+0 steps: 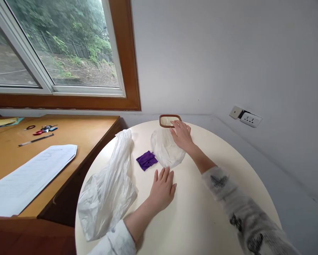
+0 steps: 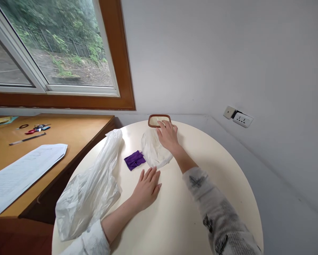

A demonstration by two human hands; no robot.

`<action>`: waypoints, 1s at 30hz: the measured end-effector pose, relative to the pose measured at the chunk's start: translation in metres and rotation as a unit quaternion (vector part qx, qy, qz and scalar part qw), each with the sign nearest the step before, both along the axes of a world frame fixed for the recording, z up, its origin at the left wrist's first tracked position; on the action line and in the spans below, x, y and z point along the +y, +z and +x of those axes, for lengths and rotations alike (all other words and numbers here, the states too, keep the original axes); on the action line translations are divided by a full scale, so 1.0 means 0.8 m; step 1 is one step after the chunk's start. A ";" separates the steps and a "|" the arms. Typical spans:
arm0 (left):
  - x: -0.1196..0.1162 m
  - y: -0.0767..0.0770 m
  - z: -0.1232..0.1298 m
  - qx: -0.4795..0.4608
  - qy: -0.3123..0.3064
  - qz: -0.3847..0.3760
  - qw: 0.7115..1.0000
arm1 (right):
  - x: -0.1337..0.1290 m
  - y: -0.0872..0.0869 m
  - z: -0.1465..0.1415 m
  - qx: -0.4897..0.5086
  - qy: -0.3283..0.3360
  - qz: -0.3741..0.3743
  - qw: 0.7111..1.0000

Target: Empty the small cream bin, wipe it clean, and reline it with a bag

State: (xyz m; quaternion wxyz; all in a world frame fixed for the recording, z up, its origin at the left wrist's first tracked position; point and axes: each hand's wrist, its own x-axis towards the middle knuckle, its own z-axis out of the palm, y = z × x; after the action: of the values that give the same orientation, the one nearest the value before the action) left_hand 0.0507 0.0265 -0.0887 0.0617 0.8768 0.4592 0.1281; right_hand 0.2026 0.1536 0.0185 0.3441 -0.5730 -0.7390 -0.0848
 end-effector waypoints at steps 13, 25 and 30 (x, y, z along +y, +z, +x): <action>0.001 0.018 -0.009 -0.194 0.001 0.008 0.981 | -0.010 0.027 0.024 -0.039 0.074 -0.133 0.987; 0.015 0.040 -0.030 -0.387 0.071 -0.059 0.917 | -0.178 0.037 0.042 -0.007 0.195 -0.149 0.969; 0.013 0.033 -0.030 -0.344 0.007 -0.089 0.935 | -0.209 0.035 0.041 0.003 0.227 -0.169 0.959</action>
State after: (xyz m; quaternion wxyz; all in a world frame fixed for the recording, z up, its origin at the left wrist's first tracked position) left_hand 0.0268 0.0365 -0.0620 0.2924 0.7669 0.4259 0.3807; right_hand 0.2357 -0.0134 0.0468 0.2545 -0.4405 -0.8521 0.1226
